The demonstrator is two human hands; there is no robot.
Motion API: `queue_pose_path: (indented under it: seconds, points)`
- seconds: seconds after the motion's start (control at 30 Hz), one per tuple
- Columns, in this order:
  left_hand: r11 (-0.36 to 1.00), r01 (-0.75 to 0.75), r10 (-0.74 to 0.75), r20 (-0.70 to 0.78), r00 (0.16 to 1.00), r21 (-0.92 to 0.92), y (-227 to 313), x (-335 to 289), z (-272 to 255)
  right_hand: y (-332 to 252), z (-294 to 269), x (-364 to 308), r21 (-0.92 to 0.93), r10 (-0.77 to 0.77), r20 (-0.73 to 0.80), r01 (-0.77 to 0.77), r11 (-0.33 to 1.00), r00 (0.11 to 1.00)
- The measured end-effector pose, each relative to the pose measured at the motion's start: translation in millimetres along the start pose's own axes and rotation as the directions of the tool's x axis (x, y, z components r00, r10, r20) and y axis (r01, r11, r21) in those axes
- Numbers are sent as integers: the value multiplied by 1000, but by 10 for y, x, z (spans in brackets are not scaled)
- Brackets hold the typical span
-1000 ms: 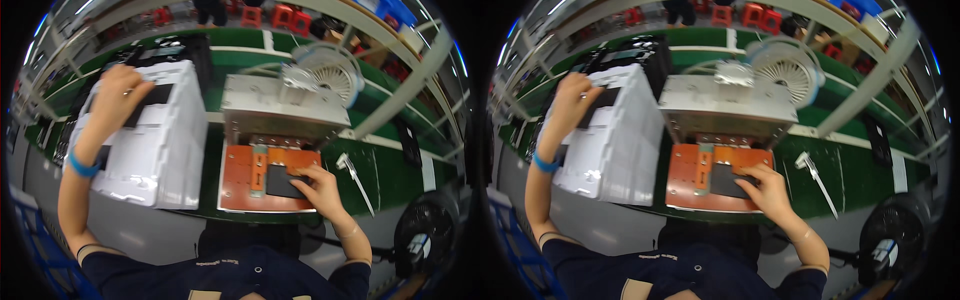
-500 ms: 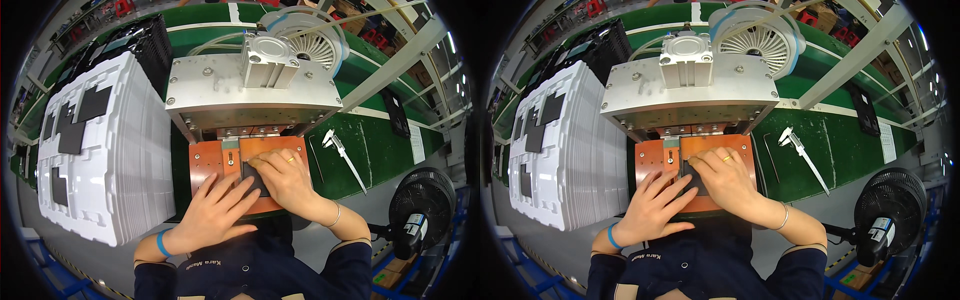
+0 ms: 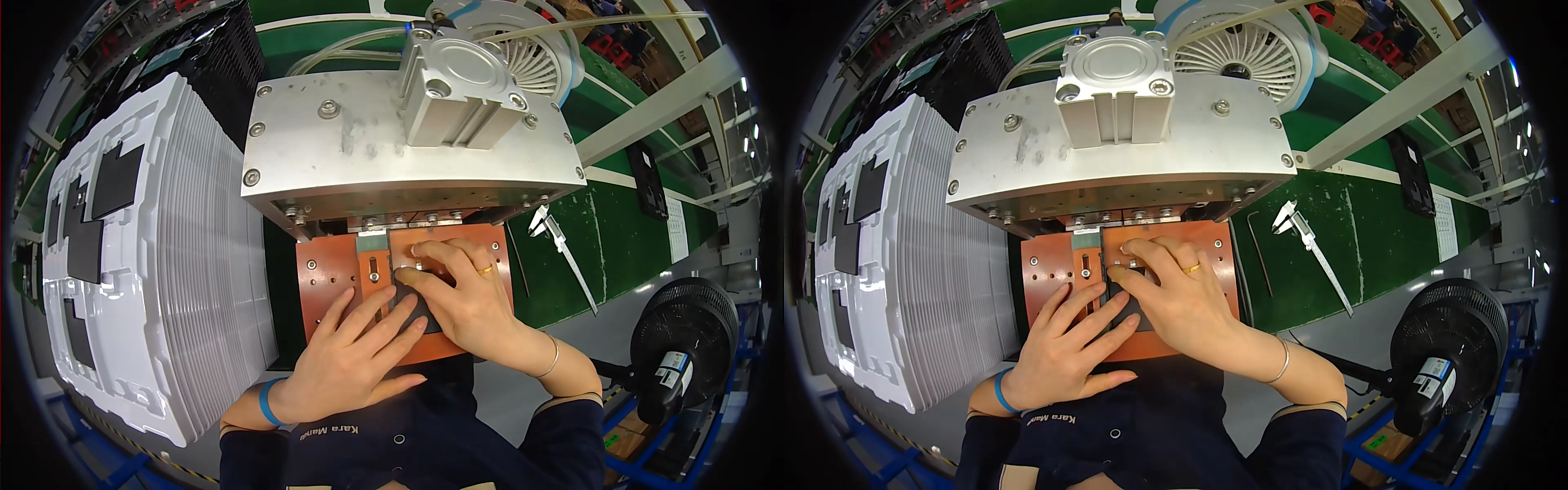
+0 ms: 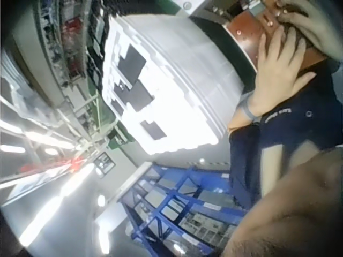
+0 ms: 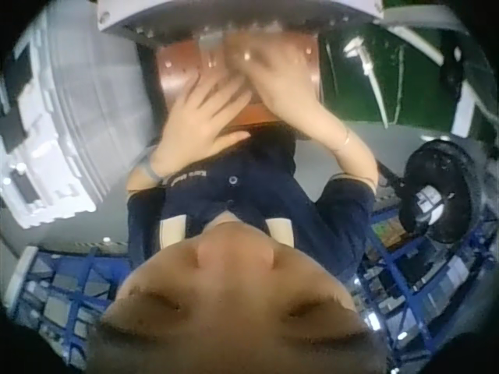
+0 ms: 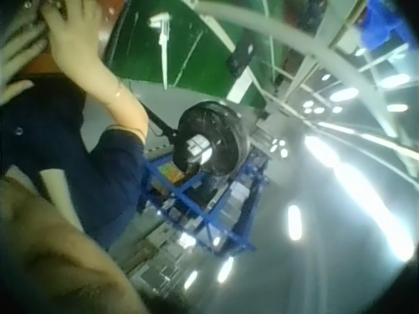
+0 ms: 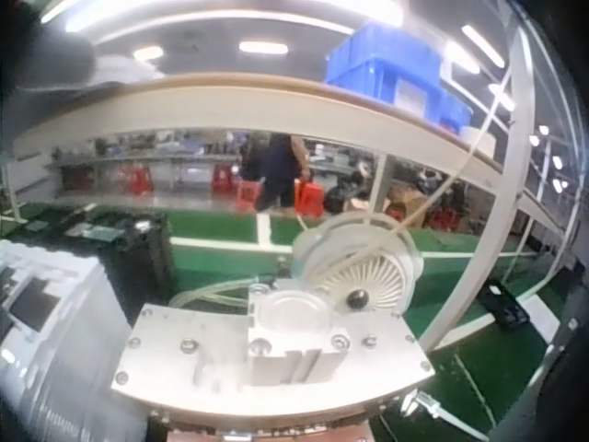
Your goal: The person picks up small black rectangular components from a white tray and places them into a press machine. They operate the press, remove the component, and measure it with a caliper before repeating the process.
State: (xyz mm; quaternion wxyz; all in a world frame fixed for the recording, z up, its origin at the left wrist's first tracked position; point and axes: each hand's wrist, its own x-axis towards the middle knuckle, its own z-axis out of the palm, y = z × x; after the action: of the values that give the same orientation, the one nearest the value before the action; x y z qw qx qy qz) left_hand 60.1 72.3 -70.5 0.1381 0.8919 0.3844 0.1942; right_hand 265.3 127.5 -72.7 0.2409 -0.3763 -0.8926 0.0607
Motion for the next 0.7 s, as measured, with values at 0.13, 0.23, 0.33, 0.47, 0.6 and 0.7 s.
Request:
queue_pose_path:
  seconds: [0.13,0.23,0.33,0.47,0.6,0.7]
  points:
    - [1000,1,-1,12,1000,9,8,-3,-17,-2,-24,-9,56,90,-29,-88,995,996]
    - [1000,14,-14,16,1000,2,-4,-21,-11,21,-188,-109,126,105,-69,-95,987,992]
    - [999,20,-19,26,999,-27,-9,-20,-13,-41,-322,-304,183,150,42,-155,971,988]
    - [998,49,-48,29,998,-47,12,15,-87,47,-240,-275,220,111,34,-116,969,993]
    - [995,91,-91,17,996,-38,-26,144,-162,223,-202,-85,198,84,4,-83,977,996]
    - [989,146,-145,32,989,-32,-89,207,-142,283,-193,-9,220,58,-7,-55,974,998]
